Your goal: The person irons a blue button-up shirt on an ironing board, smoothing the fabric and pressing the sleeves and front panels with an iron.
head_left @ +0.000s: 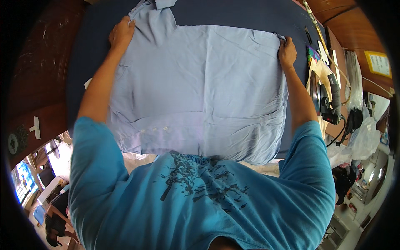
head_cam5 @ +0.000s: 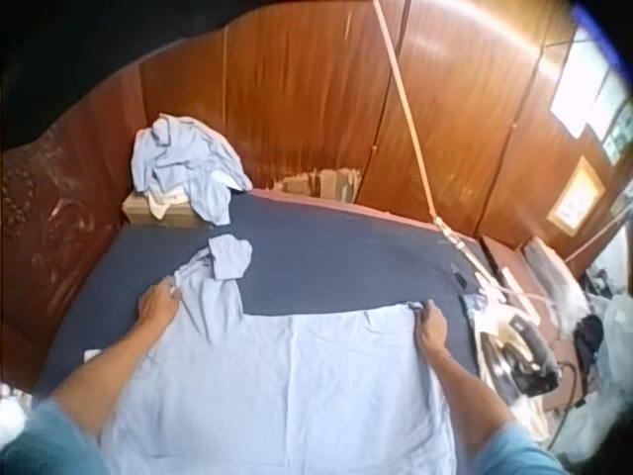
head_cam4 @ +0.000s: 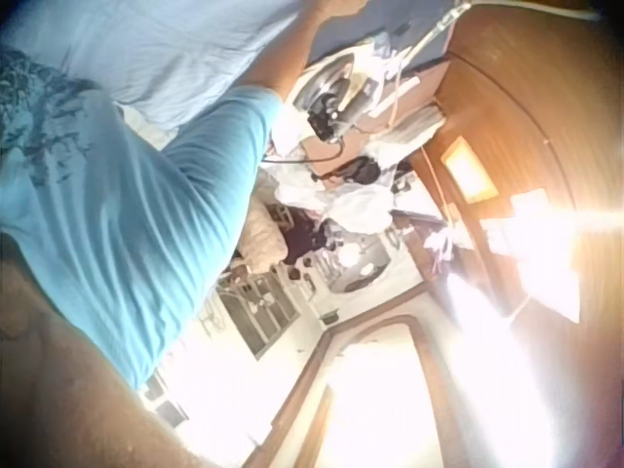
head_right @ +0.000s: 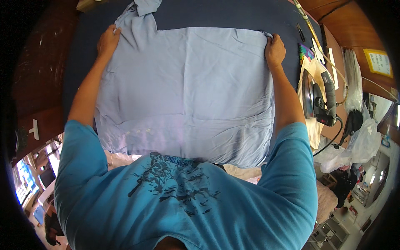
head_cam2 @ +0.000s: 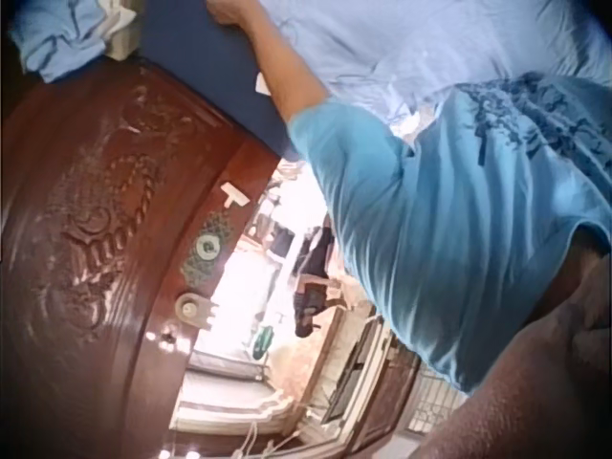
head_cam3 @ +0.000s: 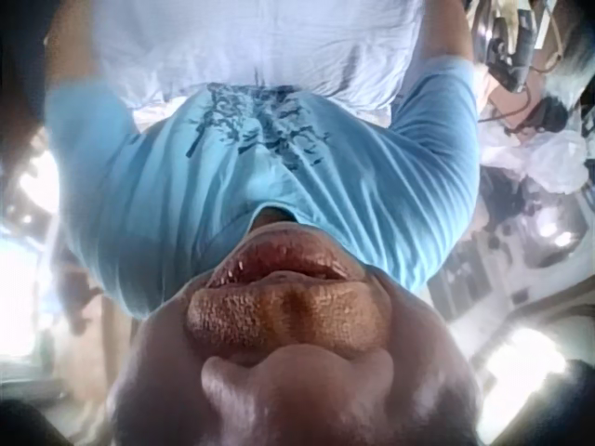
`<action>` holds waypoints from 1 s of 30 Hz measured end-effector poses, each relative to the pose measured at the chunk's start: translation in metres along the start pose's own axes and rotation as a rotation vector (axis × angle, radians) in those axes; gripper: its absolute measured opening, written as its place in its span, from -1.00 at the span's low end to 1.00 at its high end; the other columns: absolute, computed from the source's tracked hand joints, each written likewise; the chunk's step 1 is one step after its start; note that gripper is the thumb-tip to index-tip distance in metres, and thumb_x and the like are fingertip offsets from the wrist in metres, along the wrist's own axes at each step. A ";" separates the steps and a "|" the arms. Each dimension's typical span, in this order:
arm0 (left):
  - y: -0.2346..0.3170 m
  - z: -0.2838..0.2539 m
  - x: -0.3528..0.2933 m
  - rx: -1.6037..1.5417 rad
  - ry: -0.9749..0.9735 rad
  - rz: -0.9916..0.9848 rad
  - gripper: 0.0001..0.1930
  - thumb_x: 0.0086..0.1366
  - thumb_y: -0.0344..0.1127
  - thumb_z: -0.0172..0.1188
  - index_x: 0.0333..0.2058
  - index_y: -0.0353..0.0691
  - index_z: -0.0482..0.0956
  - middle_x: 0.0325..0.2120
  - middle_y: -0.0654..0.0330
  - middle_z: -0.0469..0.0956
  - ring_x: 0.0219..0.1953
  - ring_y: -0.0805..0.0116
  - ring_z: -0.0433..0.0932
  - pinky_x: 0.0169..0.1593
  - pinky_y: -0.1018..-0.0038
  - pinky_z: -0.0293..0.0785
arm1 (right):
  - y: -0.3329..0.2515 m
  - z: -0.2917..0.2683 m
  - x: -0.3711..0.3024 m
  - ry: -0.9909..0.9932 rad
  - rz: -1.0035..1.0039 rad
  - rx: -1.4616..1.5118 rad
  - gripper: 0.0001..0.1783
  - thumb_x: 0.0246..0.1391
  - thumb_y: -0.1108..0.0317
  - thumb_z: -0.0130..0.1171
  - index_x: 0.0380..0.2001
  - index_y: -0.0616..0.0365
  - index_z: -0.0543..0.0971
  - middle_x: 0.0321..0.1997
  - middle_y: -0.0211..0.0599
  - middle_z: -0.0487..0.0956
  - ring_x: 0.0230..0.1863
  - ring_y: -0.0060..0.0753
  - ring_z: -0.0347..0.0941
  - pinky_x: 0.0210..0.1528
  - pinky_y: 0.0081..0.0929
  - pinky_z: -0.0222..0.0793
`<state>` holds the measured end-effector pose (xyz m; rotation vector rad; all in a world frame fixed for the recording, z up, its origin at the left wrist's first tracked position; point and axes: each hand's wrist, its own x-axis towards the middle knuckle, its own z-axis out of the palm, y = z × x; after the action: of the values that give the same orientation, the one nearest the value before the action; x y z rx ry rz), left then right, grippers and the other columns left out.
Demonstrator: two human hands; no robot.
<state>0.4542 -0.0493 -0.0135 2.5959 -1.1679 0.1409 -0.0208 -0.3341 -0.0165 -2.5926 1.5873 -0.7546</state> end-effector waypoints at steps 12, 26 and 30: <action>0.047 -0.019 0.142 0.246 0.262 0.118 -0.49 0.26 0.07 -0.03 0.00 -0.21 0.41 -0.07 0.09 0.46 -0.08 0.08 0.46 -0.09 0.19 0.34 | 0.053 0.016 0.111 0.046 0.120 0.037 -0.44 0.01 0.13 0.11 0.03 0.19 0.29 -0.17 0.01 0.53 -0.09 0.02 0.44 -0.09 -0.19 0.35; -0.087 -0.079 -0.319 0.195 0.177 -0.481 -0.43 0.20 0.10 0.02 0.07 -0.14 0.35 0.05 0.11 0.36 0.08 0.08 0.31 0.10 0.17 0.21 | 0.024 -0.096 -0.120 -0.145 0.124 0.033 -0.60 0.05 0.05 0.07 -0.30 0.21 0.49 -0.35 -0.05 0.50 -0.28 0.09 0.42 -0.24 -0.14 0.33; -0.057 -0.081 -0.311 0.273 0.145 -0.567 -0.49 0.23 0.13 -0.05 0.02 -0.06 0.39 0.09 0.18 0.32 0.12 0.14 0.26 0.10 0.13 0.18 | 0.033 -0.096 -0.126 -0.155 0.083 0.005 -0.55 0.07 0.06 0.06 -0.19 0.26 0.44 -0.30 0.00 0.49 -0.22 0.07 0.42 -0.15 -0.17 0.32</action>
<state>0.2916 0.2338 -0.0130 2.9785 -0.3526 0.3771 -0.1338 -0.2213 0.0103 -2.4945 1.6334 -0.5372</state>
